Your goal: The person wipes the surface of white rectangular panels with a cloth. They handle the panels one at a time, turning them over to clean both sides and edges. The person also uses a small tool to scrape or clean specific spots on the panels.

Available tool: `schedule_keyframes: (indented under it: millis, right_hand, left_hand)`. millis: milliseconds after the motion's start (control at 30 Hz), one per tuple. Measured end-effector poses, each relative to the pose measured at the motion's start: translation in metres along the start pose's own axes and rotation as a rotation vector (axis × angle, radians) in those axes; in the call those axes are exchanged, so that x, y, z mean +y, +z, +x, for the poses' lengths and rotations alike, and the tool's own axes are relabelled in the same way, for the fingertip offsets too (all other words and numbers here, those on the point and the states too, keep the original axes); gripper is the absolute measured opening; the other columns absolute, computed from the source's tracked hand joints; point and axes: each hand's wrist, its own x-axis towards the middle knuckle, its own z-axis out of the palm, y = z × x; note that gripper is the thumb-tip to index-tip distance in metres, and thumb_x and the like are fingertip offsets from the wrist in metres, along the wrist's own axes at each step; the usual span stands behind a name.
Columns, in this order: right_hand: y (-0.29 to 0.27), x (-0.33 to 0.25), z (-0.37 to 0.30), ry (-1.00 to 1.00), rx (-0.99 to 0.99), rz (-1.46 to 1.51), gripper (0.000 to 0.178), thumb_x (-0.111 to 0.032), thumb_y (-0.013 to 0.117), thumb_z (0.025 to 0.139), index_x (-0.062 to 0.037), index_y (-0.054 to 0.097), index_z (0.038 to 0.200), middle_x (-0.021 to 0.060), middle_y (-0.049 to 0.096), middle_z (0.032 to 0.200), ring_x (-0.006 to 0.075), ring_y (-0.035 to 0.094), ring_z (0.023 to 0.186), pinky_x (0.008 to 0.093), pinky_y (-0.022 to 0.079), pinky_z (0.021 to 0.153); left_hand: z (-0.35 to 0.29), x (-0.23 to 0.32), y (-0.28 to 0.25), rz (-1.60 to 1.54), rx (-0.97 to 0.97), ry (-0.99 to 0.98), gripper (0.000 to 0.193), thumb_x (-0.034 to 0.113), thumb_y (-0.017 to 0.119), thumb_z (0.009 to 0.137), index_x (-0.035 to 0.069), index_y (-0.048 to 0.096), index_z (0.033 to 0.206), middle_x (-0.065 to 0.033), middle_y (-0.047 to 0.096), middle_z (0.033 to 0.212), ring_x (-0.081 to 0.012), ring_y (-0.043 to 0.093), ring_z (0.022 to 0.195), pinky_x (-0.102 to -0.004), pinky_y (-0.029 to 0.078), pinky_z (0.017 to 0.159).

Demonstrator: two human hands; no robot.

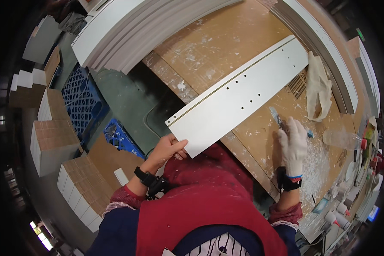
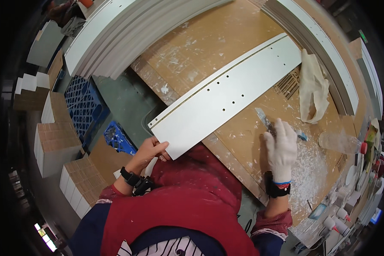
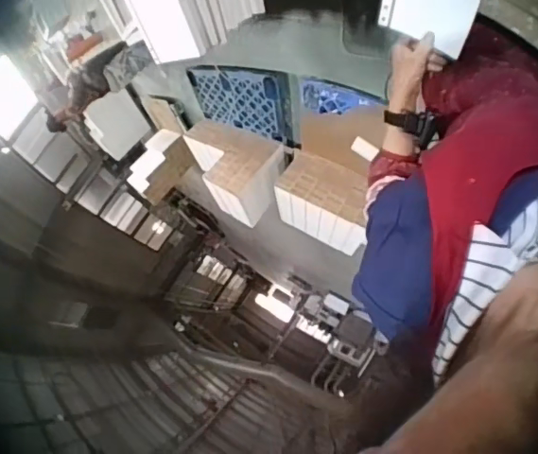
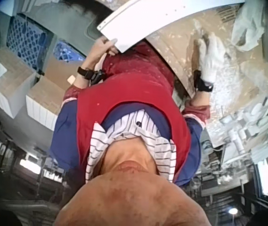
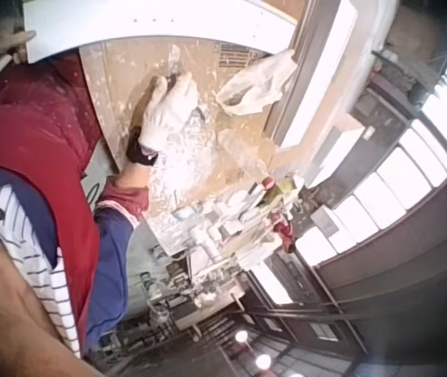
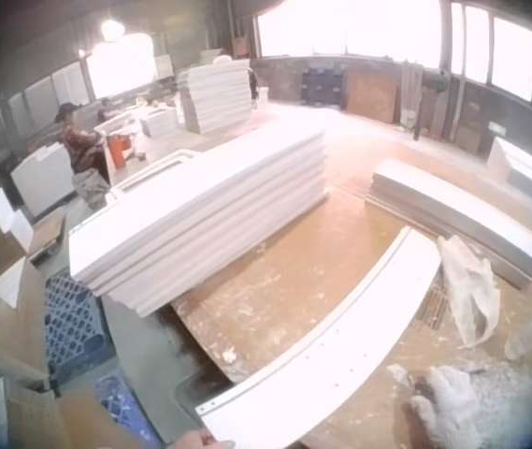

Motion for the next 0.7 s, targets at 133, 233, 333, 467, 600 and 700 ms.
schedule_keyframes:
  millis: [133, 233, 333, 467, 600, 700]
  right_hand:
    - [0.023, -0.021, 0.008, 0.036, -0.160, -0.043, 0.040, -0.018, 0.069, 0.075, -0.0072, 0.059, 0.112, 0.0103, 0.059, 0.098, 0.0302, 0.055, 0.093, 0.0388, 0.048, 0.079]
    - [0.029, -0.023, 0.005, 0.077, -0.221, -0.044, 0.032, -0.017, 0.068, 0.075, -0.0102, 0.061, 0.105, 0.0087, 0.059, 0.095, 0.0291, 0.056, 0.091, 0.0394, 0.047, 0.077]
    - [0.029, -0.031, 0.003, 0.160, -0.239, -0.029, 0.021, -0.015, 0.066, 0.077, -0.0123, 0.061, 0.098, 0.0092, 0.060, 0.093, 0.0300, 0.057, 0.089, 0.0408, 0.047, 0.076]
    - [0.025, -0.042, 0.006, 0.365, -0.326, -0.034, 0.017, -0.019, 0.063, 0.081, -0.0104, 0.060, 0.095, 0.0121, 0.061, 0.093, 0.0330, 0.057, 0.088, 0.0426, 0.047, 0.076]
    - [0.024, -0.047, 0.005, 0.408, -0.300, -0.007, 0.016, -0.020, 0.060, 0.083, -0.0076, 0.059, 0.092, 0.0146, 0.060, 0.091, 0.0341, 0.057, 0.086, 0.0427, 0.046, 0.075]
    - [0.025, -0.039, 0.007, 0.444, -0.366, 0.065, 0.016, -0.021, 0.060, 0.083, -0.0068, 0.059, 0.089, 0.0144, 0.060, 0.089, 0.0318, 0.059, 0.085, 0.0413, 0.046, 0.072]
  left_hand:
    - [0.001, -0.003, 0.003, -0.014, 0.003, 0.018, 0.040, 0.031, 0.061, 0.088, -0.006, 0.054, 0.104, -0.0103, 0.064, 0.073, -0.0138, 0.061, 0.058, -0.0221, 0.046, 0.052]
    - [0.004, -0.005, 0.005, 0.006, -0.011, 0.058, 0.041, 0.029, 0.060, 0.089, -0.007, 0.053, 0.107, -0.0103, 0.063, 0.073, -0.0140, 0.061, 0.056, -0.0226, 0.046, 0.050]
    - [0.005, -0.006, 0.002, -0.011, -0.023, 0.057, 0.042, 0.027, 0.060, 0.090, -0.009, 0.050, 0.110, -0.0110, 0.063, 0.074, -0.0147, 0.062, 0.058, -0.0244, 0.050, 0.051]
    - [0.006, -0.012, 0.001, -0.042, -0.042, 0.068, 0.044, 0.028, 0.060, 0.090, -0.008, 0.049, 0.111, -0.0110, 0.063, 0.074, -0.0154, 0.063, 0.058, -0.0255, 0.053, 0.052]
    - [0.010, -0.017, -0.003, -0.048, -0.091, 0.084, 0.044, 0.028, 0.059, 0.090, -0.009, 0.047, 0.112, -0.0115, 0.063, 0.074, -0.0168, 0.064, 0.060, -0.0264, 0.054, 0.053]
    - [0.009, -0.014, -0.004, -0.048, -0.150, 0.127, 0.043, 0.026, 0.058, 0.091, -0.010, 0.047, 0.112, -0.0121, 0.063, 0.075, -0.0171, 0.064, 0.060, -0.0264, 0.055, 0.054]
